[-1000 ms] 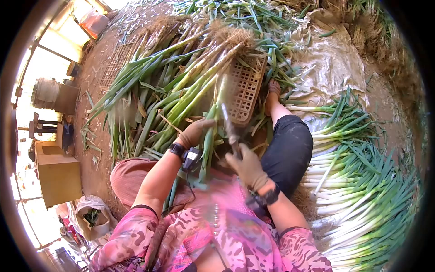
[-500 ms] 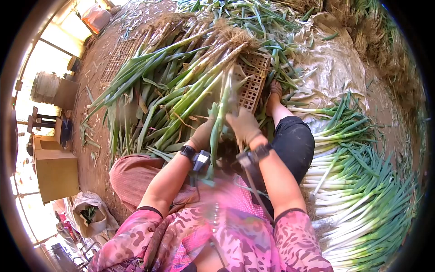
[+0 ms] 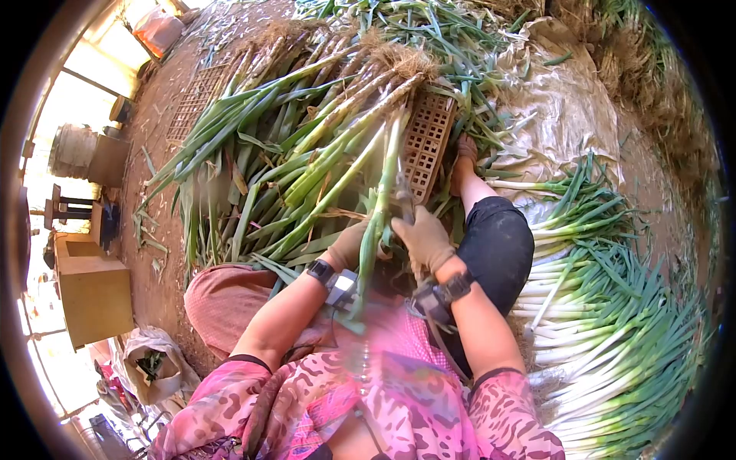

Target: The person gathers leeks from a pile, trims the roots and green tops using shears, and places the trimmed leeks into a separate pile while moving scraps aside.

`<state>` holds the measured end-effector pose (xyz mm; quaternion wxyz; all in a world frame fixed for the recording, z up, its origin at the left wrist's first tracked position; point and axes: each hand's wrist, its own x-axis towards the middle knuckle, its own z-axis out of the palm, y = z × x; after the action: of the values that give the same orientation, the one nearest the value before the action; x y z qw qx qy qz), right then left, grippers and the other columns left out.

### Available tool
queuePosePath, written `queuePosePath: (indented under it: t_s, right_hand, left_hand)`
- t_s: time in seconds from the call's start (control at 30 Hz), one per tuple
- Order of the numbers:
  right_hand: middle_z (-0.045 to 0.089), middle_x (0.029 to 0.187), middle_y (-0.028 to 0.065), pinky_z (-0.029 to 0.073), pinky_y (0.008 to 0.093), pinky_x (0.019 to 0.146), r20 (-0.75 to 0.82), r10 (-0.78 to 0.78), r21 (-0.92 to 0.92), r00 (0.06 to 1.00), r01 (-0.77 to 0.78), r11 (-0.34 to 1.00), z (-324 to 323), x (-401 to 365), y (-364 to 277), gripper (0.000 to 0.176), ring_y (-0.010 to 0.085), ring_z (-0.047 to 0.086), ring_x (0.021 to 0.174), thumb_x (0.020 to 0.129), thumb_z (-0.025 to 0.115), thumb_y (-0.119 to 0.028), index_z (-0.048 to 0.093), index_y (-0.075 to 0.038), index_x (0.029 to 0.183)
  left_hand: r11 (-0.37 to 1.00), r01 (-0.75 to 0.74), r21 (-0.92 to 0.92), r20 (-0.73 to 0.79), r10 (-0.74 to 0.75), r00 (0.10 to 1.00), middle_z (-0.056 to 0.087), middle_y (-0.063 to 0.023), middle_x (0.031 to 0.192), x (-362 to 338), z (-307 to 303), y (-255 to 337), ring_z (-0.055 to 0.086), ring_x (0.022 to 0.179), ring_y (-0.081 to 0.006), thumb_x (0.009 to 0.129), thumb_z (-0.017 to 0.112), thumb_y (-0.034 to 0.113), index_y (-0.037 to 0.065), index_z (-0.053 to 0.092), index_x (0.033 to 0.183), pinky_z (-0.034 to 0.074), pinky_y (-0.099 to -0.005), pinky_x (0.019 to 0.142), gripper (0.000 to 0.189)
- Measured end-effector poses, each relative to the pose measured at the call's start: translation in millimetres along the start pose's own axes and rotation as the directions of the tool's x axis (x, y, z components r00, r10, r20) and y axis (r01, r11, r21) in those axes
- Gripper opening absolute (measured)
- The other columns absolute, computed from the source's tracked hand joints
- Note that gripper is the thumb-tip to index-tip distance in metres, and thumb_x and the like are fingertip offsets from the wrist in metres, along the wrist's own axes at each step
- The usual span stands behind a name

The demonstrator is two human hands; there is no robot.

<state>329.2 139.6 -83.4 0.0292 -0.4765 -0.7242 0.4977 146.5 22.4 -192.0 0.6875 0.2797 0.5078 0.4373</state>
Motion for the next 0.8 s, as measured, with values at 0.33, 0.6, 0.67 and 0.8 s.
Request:
queuePosePath:
  t_s: [0.33, 0.6, 0.67, 0.8]
  right_hand:
    - [0.071, 0.103, 0.0294, 0.054, 0.0441, 0.088, -0.100, 0.027, -0.065, 0.995, -0.034, 0.997, -24.4, 121.3, -26.6, 0.055, 0.0399, 0.071, 0.098, 0.084, 0.063, -0.044, 0.066, 0.005, 0.112]
    - [0.071, 0.103, 0.0287, 0.054, 0.0457, 0.090, -0.133, 0.000, -0.111, 0.991, -0.015, 0.994, -17.3, 103.8, -30.5, 0.055, 0.0421, 0.069, 0.100, 0.086, 0.063, -0.045, 0.067, 0.004, 0.111]
    - [0.071, 0.103, 0.0285, 0.054, 0.0461, 0.090, -0.132, 0.017, -0.112, 0.991, -0.031, 0.993, -24.9, 115.5, -34.6, 0.055, 0.0427, 0.069, 0.101, 0.086, 0.063, -0.045, 0.067, 0.004, 0.111]
    - [0.071, 0.103, 0.0282, 0.053, 0.0470, 0.091, -0.084, 0.022, -0.159, 0.996, -0.035, 0.987, -33.2, 88.6, -53.9, 0.054, 0.0438, 0.068, 0.102, 0.087, 0.063, -0.045, 0.067, 0.003, 0.111]
  left_hand:
    - [0.970, -0.032, -0.242, -0.010, 0.030, 0.999, 0.067, -0.0055, 0.104, -18.1, 24.1, 40.5, 0.065, 0.087, -0.0151, 0.095, 0.067, 0.029, 0.006, 0.057, 0.126, 0.055, -0.0301, 0.075, 0.040]
    - [0.992, -0.030, -0.119, -0.042, 0.026, 0.999, 0.069, -0.0062, 0.098, 4.4, 11.0, 22.1, 0.066, 0.088, -0.0196, 0.083, 0.080, 0.030, 0.006, 0.064, 0.111, 0.054, -0.0330, 0.083, 0.040]
    - [0.998, 0.015, -0.058, -0.041, -0.017, 0.999, 0.070, -0.0057, 0.097, 0.9, 15.6, 25.6, 0.066, 0.087, -0.0190, 0.086, 0.077, 0.033, 0.006, 0.065, 0.110, 0.054, -0.0328, 0.081, 0.038]
    - [0.975, 0.115, -0.191, -0.178, -0.149, 0.973, 0.070, -0.0037, 0.096, -8.5, 25.3, 52.5, 0.066, 0.085, -0.0157, 0.097, 0.066, 0.032, 0.007, 0.068, 0.109, 0.055, -0.0317, 0.078, 0.029]
